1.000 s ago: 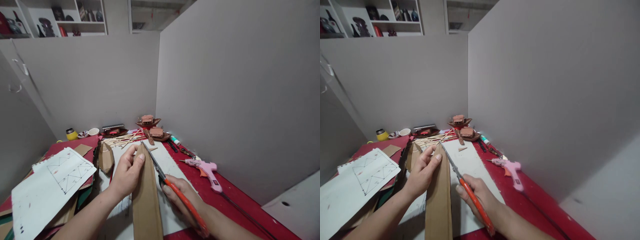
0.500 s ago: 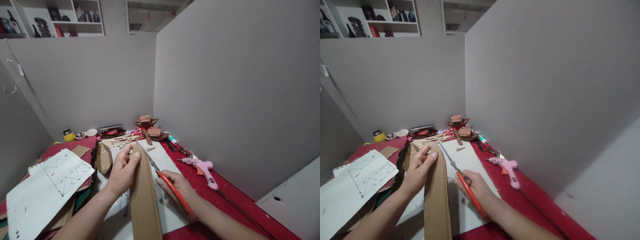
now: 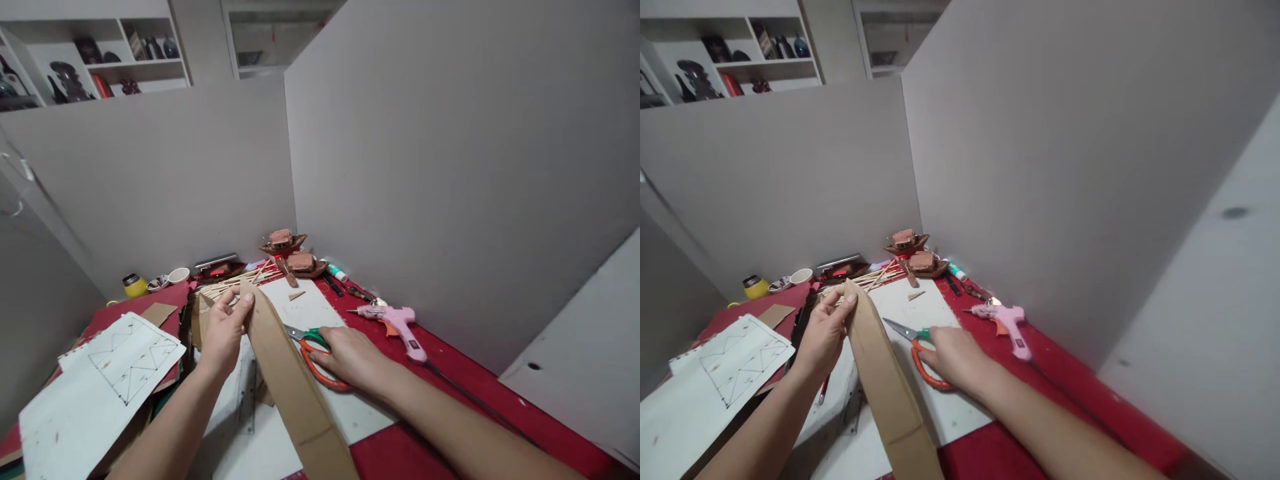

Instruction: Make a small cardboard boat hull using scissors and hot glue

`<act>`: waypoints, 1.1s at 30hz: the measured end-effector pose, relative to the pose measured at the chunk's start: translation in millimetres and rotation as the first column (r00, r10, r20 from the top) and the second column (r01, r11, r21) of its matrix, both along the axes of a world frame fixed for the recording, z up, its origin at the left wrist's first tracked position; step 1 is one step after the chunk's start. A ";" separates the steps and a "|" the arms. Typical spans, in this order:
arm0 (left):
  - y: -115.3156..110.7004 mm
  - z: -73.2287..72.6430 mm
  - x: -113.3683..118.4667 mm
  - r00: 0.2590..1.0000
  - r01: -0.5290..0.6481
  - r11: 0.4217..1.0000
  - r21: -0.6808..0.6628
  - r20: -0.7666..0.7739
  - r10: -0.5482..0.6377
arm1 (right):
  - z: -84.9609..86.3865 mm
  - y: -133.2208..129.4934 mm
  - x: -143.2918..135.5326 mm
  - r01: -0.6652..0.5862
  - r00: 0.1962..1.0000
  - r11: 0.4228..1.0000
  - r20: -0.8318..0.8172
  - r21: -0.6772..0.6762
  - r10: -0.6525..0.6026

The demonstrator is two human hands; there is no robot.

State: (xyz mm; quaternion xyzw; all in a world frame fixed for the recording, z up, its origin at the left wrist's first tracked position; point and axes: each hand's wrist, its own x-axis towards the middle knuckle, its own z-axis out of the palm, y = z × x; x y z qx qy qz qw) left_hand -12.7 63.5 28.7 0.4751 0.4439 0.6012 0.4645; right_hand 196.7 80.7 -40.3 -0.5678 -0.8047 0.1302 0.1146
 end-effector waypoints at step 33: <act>-45.8 -8.8 34.8 0.995 -0.099 0.994 -0.052 0.021 0.100 | 11.2 -29.6 -3.9 -0.642 0.375 0.741 -0.924 -0.199 0.076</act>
